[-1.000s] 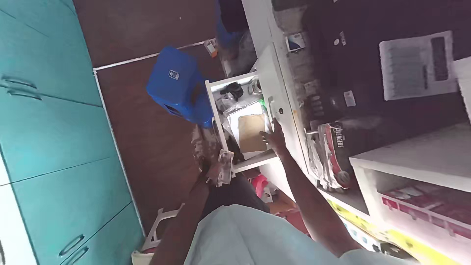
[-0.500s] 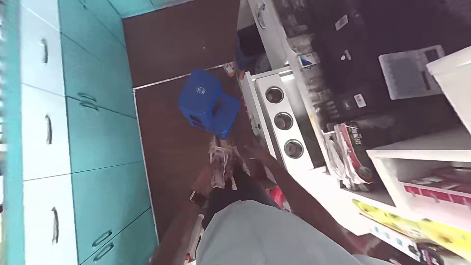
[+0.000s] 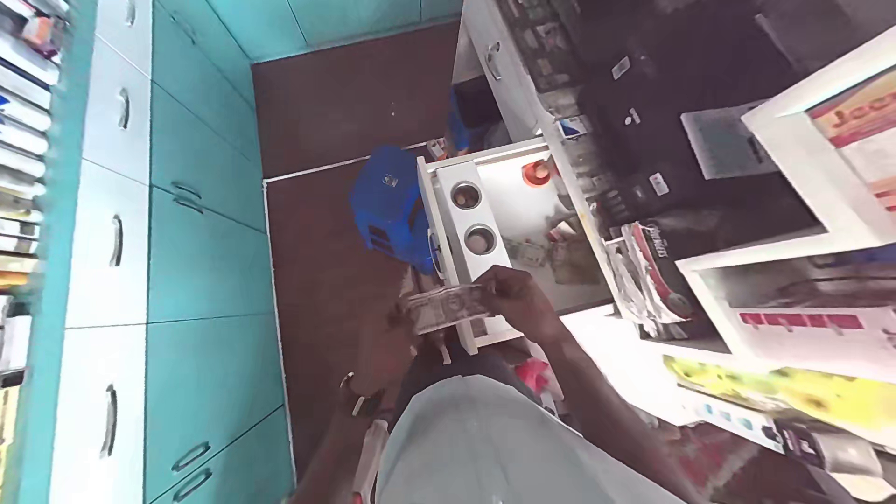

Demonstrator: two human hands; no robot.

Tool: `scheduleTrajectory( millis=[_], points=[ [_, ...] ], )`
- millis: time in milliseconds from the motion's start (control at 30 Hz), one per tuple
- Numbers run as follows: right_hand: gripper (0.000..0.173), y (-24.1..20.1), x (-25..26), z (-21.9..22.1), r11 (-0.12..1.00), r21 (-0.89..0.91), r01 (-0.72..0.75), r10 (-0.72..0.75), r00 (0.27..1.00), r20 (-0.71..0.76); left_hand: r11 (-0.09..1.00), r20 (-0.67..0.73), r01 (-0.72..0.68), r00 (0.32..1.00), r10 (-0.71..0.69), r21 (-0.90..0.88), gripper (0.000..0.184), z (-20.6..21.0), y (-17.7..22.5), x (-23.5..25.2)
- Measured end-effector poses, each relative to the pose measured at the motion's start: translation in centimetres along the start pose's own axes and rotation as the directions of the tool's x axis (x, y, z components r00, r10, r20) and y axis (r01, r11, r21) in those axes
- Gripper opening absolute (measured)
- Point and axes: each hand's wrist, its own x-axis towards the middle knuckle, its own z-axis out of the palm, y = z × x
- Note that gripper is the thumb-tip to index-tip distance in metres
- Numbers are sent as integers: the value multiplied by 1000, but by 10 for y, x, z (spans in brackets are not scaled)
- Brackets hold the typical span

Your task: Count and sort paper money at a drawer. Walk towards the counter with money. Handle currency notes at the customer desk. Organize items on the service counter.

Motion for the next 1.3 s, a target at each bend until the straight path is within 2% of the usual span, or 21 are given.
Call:
scheduleTrajectory(
  millis=[67,133,200,267,300,333,367,400,433,467,533,567,633,700,767,867,933,1000,1100,1200,1300],
  points=[
    [21,-1,-13,9,988,136,-78,68,995,78,985,-58,-32,998,22,-168,31,7,-5,-10],
    [30,-3,-25,22,972,213,-101,73,988,138,993,-63,-47,997,40,-107,39,12,-7,-17],
    [19,2,-37,28,975,223,-18,0,997,83,997,-83,-75,994,74,-8,22,16,-7,-24],
    [14,11,-47,25,982,69,178,-181,982,44,979,54,-165,986,160,117,15,7,-18,-27],
    [14,13,-50,21,957,-57,283,-278,957,83,959,187,-212,966,177,190,17,-1,-29,-26],
    [13,11,-53,17,915,-187,357,-330,930,160,906,342,-263,928,144,332,25,-7,-37,-25],
    [10,6,-56,16,866,-296,404,-335,906,257,820,490,-309,871,40,482,42,-8,-38,-25],
    [11,-1,-58,15,822,-366,437,-315,884,346,785,595,-337,802,-50,520,62,-5,-33,-25],
    [15,-7,-58,16,801,-388,455,-296,866,403,806,655,-347,753,-66,480,69,2,-30,-26],
    [20,-11,-57,17,790,-382,479,-314,852,419,861,680,-333,733,-20,384,61,9,-29,-26],
    [18,-15,-52,13,820,-339,460,-384,883,270,973,636,-182,770,51,142,34,21,-30,-21],
    [19,-17,-48,9,873,-285,397,-379,918,118,998,577,-63,815,49,5,34,26,-28,-18],
    [33,-14,-37,4,956,-24,293,-293,941,-172,968,401,113,916,-15,-223,38,36,-19,-13],
    [45,-5,-27,4,949,214,233,-172,948,-269,893,240,161,969,-62,-419,37,48,-13,-9],
    [52,-1,-25,10,952,264,155,-88,965,-248,903,135,144,986,-97,-405,38,61,-6,-6],
    [33,5,-26,21,958,274,84,7,949,-315,924,61,229,973,-221,-307,47,82,7,-5],
    [19,12,-22,20,922,355,155,16,901,-434,912,83,264,965,-250,-314,43,86,16,-6],
    [18,11,-21,8,872,441,212,37,870,-492,848,168,300,953,-251,-437,38,82,12,-3],
    [18,2,-24,-9,875,459,155,41,920,-389,828,180,304,952,-247,-471,32,82,9,1],
    [25,0,-20,0,910,414,26,97,957,-274,892,19,277,957,-289,-357,50,91,9,5],
    [20,13,-12,11,904,424,54,91,945,-313,919,-44,260,958,-285,-297,60,92,8,8]
  ],
)
